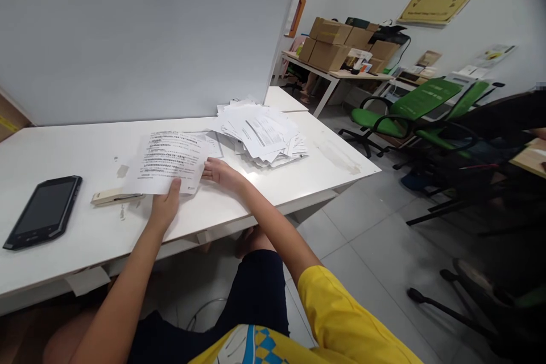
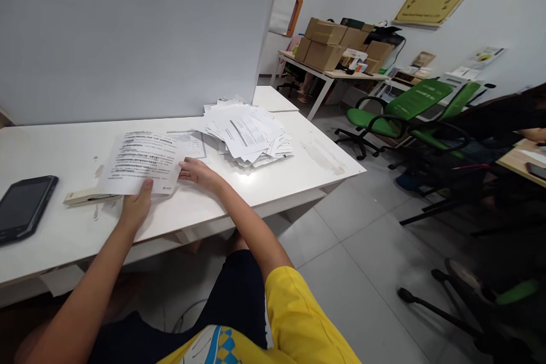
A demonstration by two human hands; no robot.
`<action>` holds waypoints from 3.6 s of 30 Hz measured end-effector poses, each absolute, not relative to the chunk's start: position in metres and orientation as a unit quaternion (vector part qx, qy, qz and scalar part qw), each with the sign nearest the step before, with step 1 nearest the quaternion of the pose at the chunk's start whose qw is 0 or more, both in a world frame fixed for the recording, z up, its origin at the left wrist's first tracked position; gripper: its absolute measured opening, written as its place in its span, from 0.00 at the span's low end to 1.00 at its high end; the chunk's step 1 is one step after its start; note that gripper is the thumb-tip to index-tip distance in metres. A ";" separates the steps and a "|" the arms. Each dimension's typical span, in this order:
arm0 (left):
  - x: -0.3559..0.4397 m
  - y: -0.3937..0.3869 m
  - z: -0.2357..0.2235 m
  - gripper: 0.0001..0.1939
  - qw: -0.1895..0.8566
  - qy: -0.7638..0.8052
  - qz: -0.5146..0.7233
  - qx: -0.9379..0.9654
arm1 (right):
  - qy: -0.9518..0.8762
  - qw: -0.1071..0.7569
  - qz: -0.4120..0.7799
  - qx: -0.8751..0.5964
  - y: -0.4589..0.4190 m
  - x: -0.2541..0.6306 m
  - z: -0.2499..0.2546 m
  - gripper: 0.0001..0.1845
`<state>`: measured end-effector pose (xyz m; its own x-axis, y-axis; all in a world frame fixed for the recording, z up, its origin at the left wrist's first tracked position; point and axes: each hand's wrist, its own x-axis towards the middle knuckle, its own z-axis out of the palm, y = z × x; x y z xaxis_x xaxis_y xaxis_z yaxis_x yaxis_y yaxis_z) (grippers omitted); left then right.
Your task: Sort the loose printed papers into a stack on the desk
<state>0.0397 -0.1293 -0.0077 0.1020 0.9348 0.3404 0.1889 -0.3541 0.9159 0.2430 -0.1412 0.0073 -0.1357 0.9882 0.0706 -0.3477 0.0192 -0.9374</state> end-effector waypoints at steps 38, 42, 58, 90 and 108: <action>0.028 -0.130 0.008 0.28 0.215 0.477 0.515 0.679 | -0.361 0.630 0.301 -0.619 -0.141 0.271 -0.003 0.07; -0.020 -0.120 0.022 0.25 0.065 0.448 0.454 0.767 | -0.351 0.578 0.350 -0.648 -0.146 0.280 -0.008 0.10; -0.061 -0.125 0.005 0.33 -0.031 0.529 0.155 0.834 | -0.346 0.513 0.457 -0.639 -0.162 0.275 -0.007 0.15; -0.053 -0.134 0.012 0.21 -0.104 0.555 0.155 0.811 | -0.369 0.528 0.504 -0.576 -0.167 0.258 -0.004 0.18; -0.053 -0.133 0.015 0.21 -0.089 0.565 0.137 0.808 | -0.375 0.568 0.459 -0.570 -0.165 0.257 -0.004 0.21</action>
<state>-0.0530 -0.1335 0.0147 0.3229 0.8898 0.3226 0.9386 -0.3448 0.0117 0.2575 -0.1654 -0.0037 0.2970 0.9499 -0.0974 -0.0939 -0.0724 -0.9929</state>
